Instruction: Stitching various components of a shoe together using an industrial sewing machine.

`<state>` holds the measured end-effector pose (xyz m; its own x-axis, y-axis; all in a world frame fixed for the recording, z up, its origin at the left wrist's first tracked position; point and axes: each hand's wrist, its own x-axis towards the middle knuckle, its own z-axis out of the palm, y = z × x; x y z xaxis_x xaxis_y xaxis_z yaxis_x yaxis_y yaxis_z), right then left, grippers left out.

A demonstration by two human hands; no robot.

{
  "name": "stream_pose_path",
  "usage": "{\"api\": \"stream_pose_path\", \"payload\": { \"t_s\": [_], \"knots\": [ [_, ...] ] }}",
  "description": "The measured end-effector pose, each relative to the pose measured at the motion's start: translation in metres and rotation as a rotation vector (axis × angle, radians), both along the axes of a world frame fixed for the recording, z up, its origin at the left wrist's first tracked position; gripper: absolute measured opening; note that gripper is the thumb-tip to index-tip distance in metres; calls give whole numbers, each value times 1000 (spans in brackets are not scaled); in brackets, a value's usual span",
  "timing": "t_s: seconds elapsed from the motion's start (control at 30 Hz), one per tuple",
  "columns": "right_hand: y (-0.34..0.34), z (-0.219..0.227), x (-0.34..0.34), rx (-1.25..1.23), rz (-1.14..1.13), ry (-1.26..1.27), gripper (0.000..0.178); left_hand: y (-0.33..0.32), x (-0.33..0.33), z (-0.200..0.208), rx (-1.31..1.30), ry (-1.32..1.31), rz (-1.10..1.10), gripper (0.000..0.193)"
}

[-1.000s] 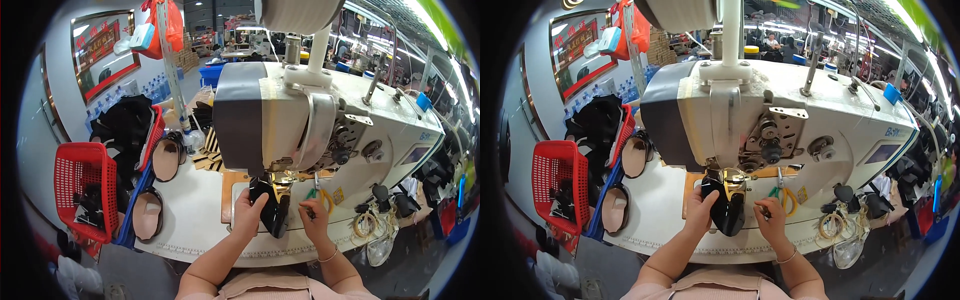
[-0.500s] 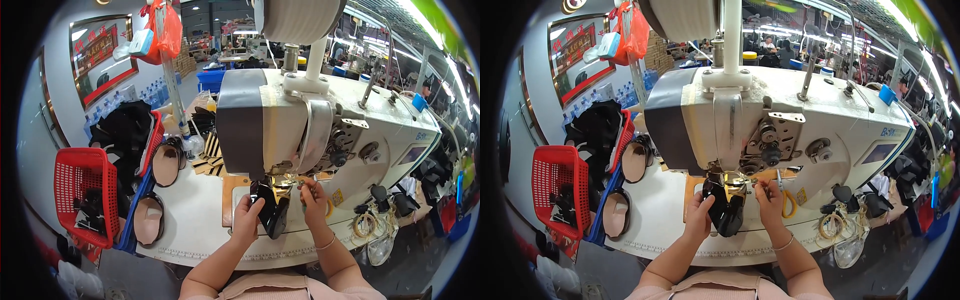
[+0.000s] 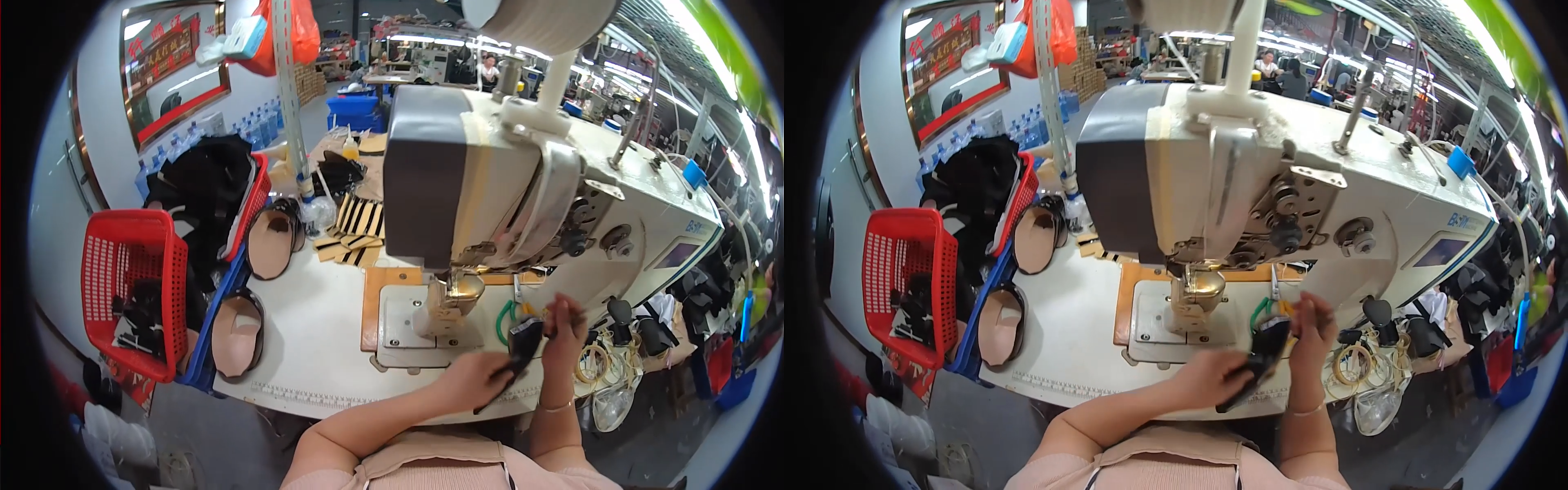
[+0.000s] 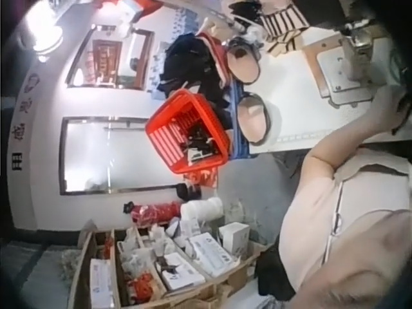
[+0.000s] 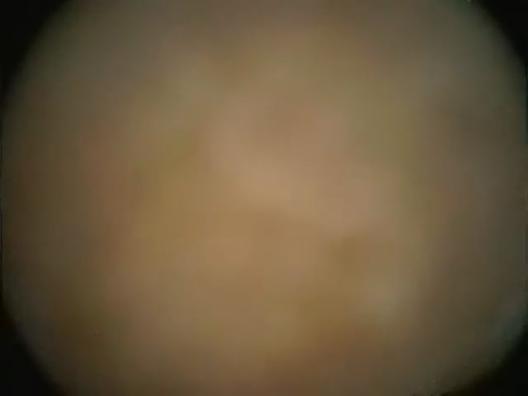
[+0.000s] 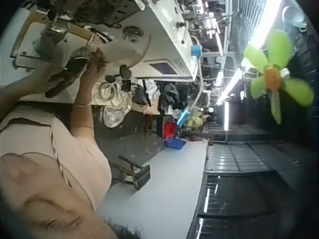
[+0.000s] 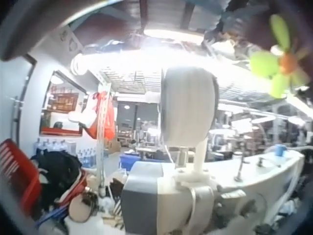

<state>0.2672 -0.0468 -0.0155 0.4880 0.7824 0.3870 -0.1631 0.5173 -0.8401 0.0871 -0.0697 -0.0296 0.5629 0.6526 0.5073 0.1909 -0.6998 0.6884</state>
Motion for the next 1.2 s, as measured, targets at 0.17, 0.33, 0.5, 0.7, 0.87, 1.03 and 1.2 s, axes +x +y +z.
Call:
{"api": "stream_pose_path", "payload": {
  "t_s": [0.17,0.33,0.5,0.7,0.87,1.03,1.2],
  "knots": [
    [-48,-58,20,-203,-158,-74,14,-51,-59,20,105,109,146,19],
    [-83,-104,9,-304,-186,-726,5,-83,-170,23,365,-16,772,31],
    [-73,-102,-25,-199,6,-1273,28,-80,-257,-20,565,363,1379,23],
    [-77,-96,-31,-161,-133,-1378,32,-45,-276,-71,164,489,1482,56],
    [-75,-97,-30,-183,-167,-1413,39,43,-247,-38,219,323,1057,61],
    [-79,-102,-22,-90,-197,-1478,34,200,-261,-60,-203,428,1230,77],
    [-86,-130,-10,-59,-189,-1536,24,279,-285,-80,-201,335,1439,85]
  ]
}}
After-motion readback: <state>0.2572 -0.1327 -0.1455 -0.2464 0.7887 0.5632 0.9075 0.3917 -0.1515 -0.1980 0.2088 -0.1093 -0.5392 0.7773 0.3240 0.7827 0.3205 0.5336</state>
